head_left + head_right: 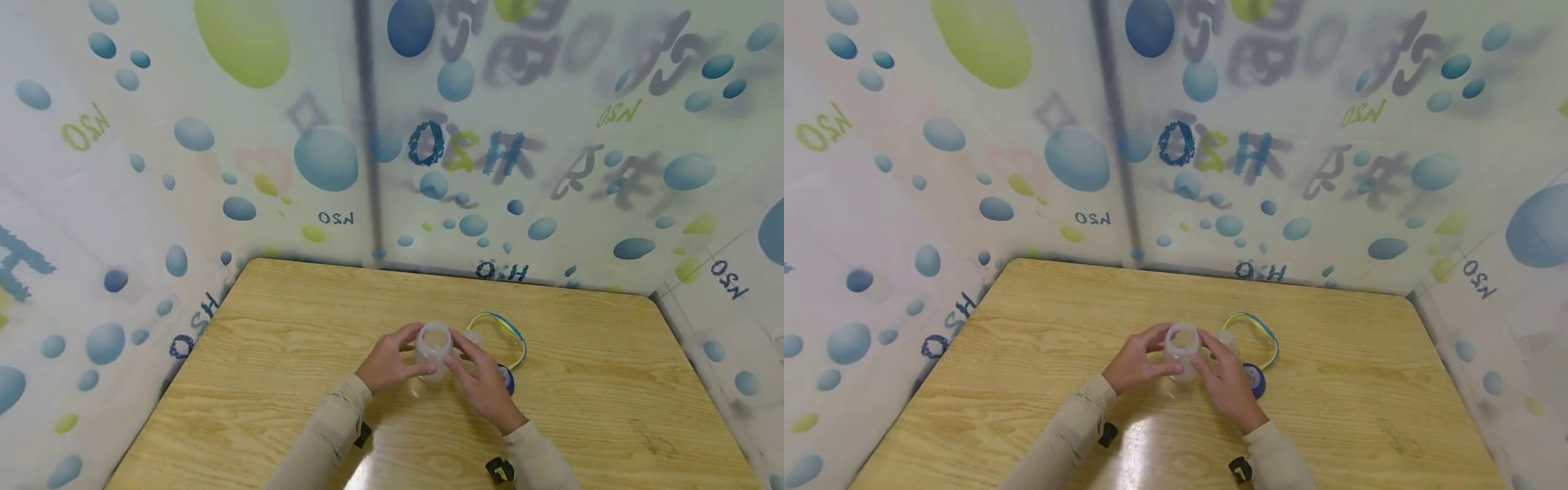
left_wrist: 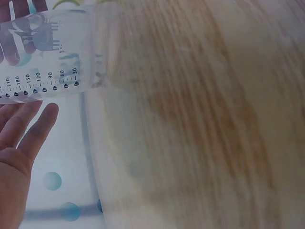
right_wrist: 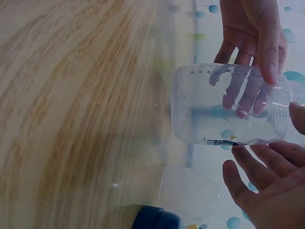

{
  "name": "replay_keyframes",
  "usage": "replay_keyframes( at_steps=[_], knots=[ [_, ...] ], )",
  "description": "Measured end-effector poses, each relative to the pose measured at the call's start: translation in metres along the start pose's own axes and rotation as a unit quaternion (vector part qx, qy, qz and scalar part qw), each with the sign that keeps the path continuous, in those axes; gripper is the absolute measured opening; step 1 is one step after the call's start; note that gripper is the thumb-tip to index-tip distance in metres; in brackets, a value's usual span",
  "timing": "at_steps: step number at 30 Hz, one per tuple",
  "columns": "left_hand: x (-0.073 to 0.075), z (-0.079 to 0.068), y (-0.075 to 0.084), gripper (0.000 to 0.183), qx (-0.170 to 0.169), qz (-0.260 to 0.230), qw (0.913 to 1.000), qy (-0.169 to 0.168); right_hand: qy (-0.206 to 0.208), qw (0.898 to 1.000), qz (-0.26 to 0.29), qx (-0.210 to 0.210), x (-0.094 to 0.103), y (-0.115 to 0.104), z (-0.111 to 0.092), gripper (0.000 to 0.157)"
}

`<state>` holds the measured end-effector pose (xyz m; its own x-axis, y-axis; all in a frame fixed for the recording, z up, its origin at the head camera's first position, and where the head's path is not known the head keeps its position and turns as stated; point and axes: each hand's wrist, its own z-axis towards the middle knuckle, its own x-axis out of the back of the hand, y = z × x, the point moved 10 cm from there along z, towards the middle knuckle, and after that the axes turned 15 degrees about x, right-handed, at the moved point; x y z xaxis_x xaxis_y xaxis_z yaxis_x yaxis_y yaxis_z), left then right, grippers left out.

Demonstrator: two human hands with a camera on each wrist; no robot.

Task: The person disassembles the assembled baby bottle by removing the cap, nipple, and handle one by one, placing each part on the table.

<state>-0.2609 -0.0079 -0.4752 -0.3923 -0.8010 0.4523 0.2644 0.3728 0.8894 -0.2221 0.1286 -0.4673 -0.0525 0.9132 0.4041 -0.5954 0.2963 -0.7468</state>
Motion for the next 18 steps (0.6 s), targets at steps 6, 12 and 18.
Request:
replay_keyframes(
  at_steps=[6, 12, 18],
  knots=[
    [-0.0039, -0.0005, -0.008, 0.073, 0.022, -0.007, 0.9996, -0.015, -0.001, 1.0, 0.001, -0.02, -0.0013, 0.0034, -0.0034, 0.046],
    [-0.0052, -0.0013, -0.0096, 0.074, 0.028, -0.006, 0.9994, -0.02, 0.002, 1.0, -0.005, -0.023, -0.0022, 0.0037, -0.0049, 0.046],
    [-0.0055, -0.0017, -0.0097, 0.074, 0.03, -0.005, 0.9994, -0.019, 0.011, 1.0, 0.002, -0.019, -0.0019, 0.0048, -0.0059, 0.047]
  ],
)
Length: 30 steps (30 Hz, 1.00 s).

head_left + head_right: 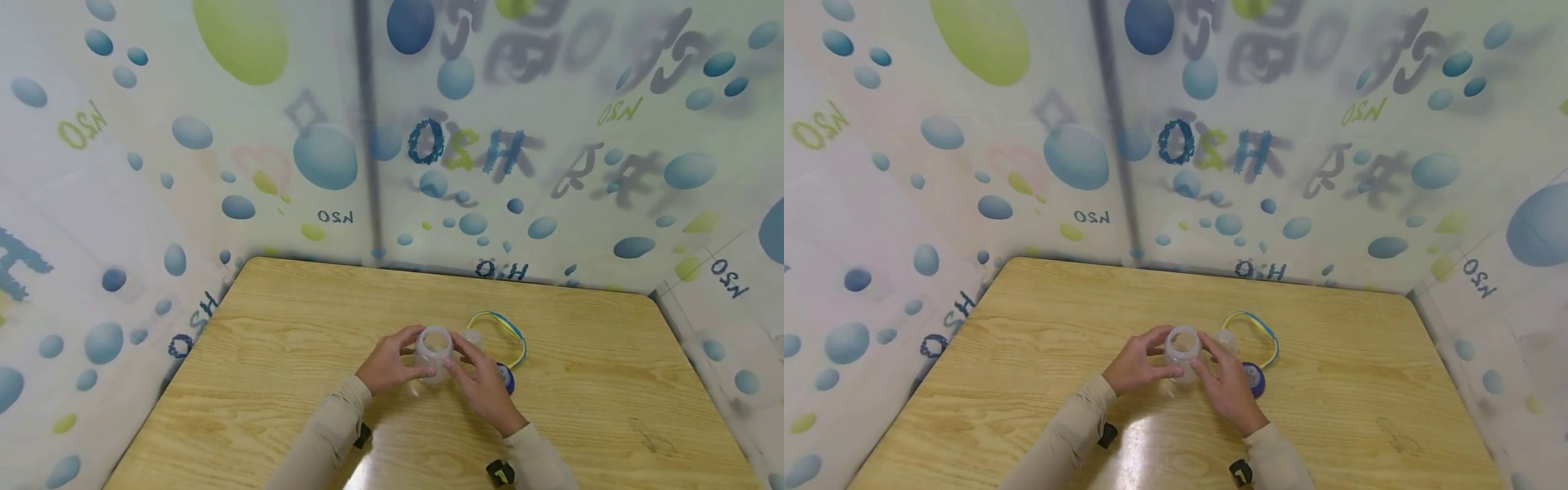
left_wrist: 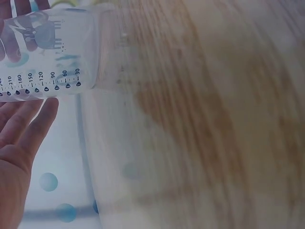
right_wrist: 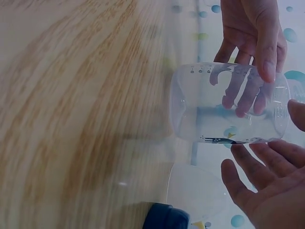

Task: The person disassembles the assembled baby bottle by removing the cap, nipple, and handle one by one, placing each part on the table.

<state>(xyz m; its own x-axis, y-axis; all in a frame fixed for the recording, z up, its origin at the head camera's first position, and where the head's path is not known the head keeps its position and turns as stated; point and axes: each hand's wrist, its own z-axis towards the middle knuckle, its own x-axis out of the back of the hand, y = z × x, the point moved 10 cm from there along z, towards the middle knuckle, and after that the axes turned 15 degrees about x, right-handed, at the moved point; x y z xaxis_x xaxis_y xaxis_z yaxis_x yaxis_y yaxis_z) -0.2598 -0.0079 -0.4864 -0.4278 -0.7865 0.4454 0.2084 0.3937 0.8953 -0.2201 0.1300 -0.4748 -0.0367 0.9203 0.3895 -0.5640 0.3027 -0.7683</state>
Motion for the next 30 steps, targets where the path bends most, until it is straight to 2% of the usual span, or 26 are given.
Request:
replay_keyframes(
  at_steps=[9, 17, 19, 26, 30],
  knots=[
    [-0.001, -0.001, 0.0, 0.073, -0.003, 0.005, 1.0, 0.004, -0.001, 1.0, 0.003, -0.007, 0.001, -0.006, 0.0, 0.047],
    [0.0, -0.002, 0.0, 0.072, -0.007, 0.006, 0.9999, 0.006, -0.005, 1.0, -0.003, -0.012, 0.005, -0.039, 0.008, 0.044],
    [0.0, -0.002, 0.0, 0.072, -0.006, 0.004, 1.0, 0.006, -0.005, 1.0, -0.004, -0.013, 0.004, -0.036, 0.008, 0.044],
    [0.002, -0.002, 0.0, 0.073, -0.001, 0.02, 0.9997, 0.011, -0.003, 1.0, -0.007, -0.01, 0.002, -0.007, 0.0, 0.047],
    [0.006, -0.004, 0.0, 0.081, -0.003, 0.045, 0.9988, 0.021, -0.002, 1.0, -0.013, -0.004, 0.01, -0.006, 0.0, 0.048]
  ],
)
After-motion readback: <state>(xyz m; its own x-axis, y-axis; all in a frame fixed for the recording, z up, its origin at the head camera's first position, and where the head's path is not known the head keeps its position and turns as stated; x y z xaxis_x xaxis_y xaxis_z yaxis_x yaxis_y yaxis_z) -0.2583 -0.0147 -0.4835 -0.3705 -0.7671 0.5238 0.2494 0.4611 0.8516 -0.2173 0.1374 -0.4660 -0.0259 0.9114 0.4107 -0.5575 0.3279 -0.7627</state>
